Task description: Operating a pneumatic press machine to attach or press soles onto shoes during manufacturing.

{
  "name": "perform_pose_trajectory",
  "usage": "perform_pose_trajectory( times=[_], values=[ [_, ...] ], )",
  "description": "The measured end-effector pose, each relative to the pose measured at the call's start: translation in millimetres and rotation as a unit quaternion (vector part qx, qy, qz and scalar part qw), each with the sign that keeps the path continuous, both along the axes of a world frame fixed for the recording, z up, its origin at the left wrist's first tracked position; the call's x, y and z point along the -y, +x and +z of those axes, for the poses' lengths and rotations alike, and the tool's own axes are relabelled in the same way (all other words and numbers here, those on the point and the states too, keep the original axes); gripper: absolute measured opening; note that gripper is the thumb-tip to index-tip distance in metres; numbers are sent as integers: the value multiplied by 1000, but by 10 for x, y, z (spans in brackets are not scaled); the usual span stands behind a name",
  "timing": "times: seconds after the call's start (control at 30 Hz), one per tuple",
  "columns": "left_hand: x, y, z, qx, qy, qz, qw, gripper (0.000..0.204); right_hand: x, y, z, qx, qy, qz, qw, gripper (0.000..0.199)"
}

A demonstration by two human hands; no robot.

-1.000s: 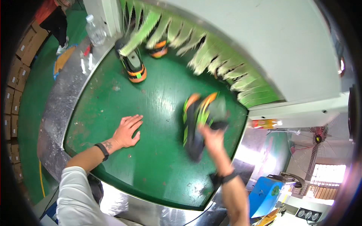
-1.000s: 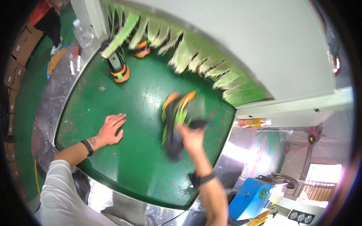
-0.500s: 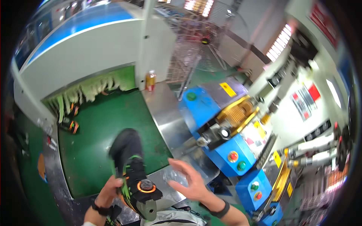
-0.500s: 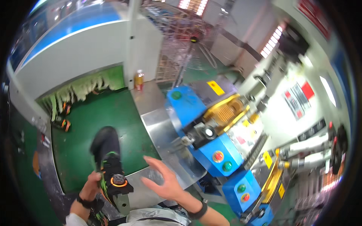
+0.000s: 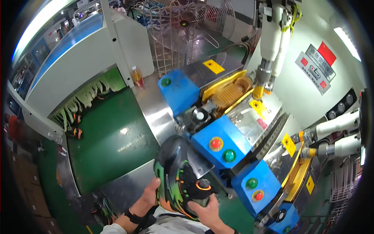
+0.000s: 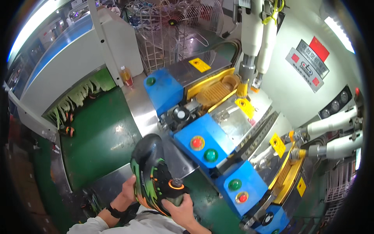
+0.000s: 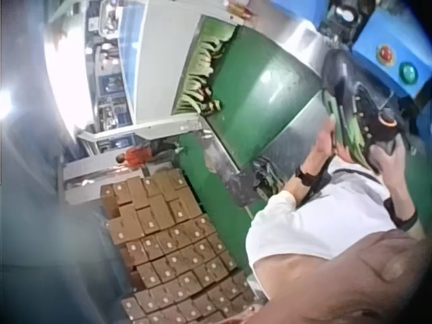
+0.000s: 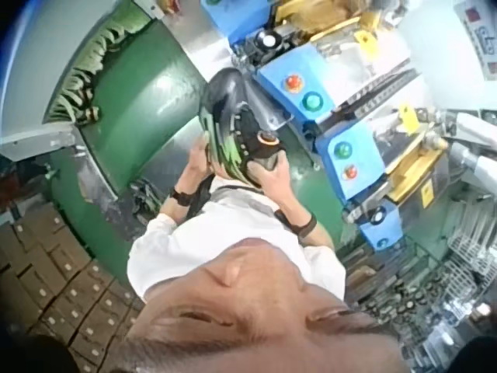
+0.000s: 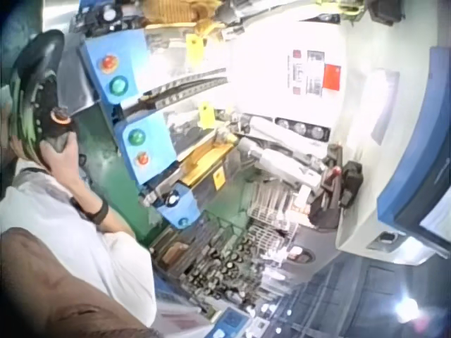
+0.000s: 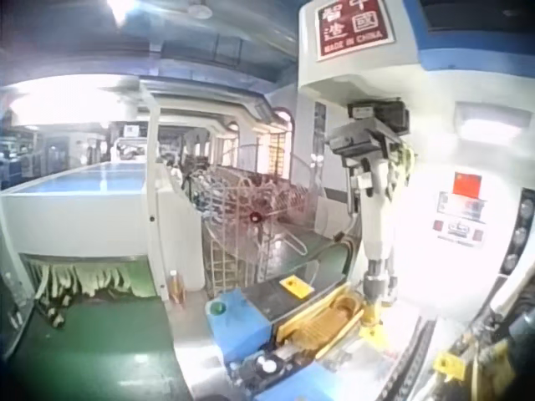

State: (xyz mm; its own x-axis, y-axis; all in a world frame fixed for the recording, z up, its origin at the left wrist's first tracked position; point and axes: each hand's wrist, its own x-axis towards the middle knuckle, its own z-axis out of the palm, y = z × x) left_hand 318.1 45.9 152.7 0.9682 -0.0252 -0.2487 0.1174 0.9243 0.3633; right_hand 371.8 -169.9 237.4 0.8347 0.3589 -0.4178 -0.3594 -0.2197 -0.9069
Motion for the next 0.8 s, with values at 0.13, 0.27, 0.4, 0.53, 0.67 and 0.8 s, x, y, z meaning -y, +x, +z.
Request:
perform_pose_trajectory(
  times=[0.13,0.27,0.4,0.53,0.67,0.8],
  values=[
    [-42,563,-447,-106,161,18,981,52,-70,455,-97,43,56,-83,994,42],
    [-233,810,-1788,-23,660,-74,747,43,-60,1144,384,68,-64,-114,989,48],
    [-629,935,-2055,54,811,-54,580,38,-585,2253,753,-46,103,-244,963,31],
    [-679,964,-2067,92,860,-61,498,38,-783,3959,539,-171,73,-279,942,23],
    [-623,1112,-2043,100,836,-81,533,35,-547,5149,23,-13,-51,-276,960,28],
    [-798,933,-2131,113,832,-58,539,31,-1168,5027,-580,165,-277,-266,908,44]
  ],
)
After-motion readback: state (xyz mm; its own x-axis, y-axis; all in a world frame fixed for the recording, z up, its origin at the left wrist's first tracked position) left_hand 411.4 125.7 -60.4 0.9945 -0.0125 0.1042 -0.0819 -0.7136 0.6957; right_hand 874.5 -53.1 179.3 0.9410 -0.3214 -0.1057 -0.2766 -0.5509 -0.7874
